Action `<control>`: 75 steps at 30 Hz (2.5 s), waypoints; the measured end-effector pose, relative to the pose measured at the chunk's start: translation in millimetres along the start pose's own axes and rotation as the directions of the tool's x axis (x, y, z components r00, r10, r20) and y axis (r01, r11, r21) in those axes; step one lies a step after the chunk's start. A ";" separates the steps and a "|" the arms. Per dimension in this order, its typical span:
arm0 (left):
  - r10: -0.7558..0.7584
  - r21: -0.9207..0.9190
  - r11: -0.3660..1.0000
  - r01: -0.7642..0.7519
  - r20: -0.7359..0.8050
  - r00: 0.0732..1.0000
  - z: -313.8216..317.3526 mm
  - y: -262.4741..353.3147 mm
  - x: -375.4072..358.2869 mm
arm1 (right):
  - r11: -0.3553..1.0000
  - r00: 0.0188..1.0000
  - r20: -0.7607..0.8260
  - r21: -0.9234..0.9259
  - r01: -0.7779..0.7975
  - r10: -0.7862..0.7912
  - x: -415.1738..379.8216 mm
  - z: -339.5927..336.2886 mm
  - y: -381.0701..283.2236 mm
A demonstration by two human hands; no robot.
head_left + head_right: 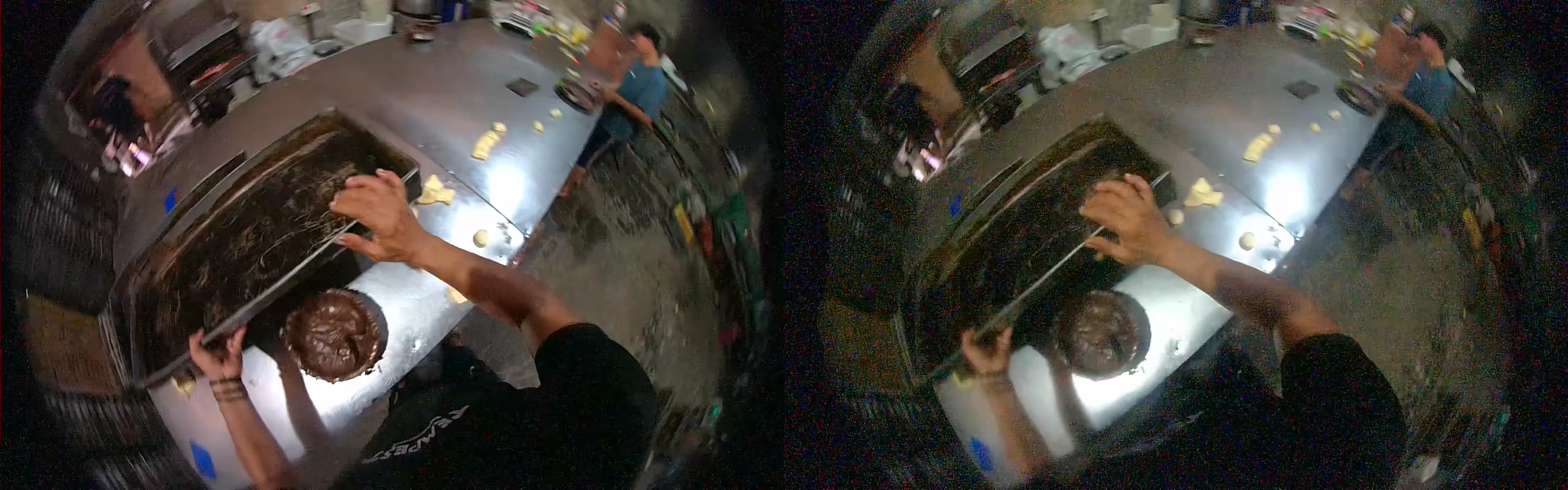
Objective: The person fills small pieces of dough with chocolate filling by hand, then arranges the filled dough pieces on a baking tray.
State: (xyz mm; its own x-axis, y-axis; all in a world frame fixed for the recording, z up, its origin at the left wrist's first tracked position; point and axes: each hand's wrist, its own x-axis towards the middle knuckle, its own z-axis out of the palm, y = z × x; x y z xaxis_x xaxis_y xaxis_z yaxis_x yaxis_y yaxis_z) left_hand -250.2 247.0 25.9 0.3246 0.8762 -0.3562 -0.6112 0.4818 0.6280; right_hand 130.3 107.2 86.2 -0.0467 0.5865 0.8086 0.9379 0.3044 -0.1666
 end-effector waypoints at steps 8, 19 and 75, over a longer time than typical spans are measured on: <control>0.186 -0.009 0.982 -0.186 -0.010 0.983 149.1 -85.8 -16.2 | 0.757 0.744 -0.443 -0.192 -0.624 0.501 -172.6 -124.4 135.5; 0.022 0.072 0.997 -0.022 0.006 1.000 455.5 -285.1 113.2 | 0.622 0.671 -0.055 -0.326 -0.712 0.740 -294.8 -235.9 330.5; 0.551 0.826 0.558 0.081 -0.441 0.708 125.2 -180.3 -172.2 | 0.644 0.569 0.679 0.181 -0.743 0.464 -172.5 -130.5 278.3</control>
State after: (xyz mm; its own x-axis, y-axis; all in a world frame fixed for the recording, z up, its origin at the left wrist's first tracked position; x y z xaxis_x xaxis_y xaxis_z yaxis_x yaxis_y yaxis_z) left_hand -105.5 11.0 60.7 -0.4251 0.8801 -0.2116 0.2818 0.3508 0.8930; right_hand 444.3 -7.2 -26.0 0.1755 0.9845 -0.0009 0.5765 -0.1035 -0.8105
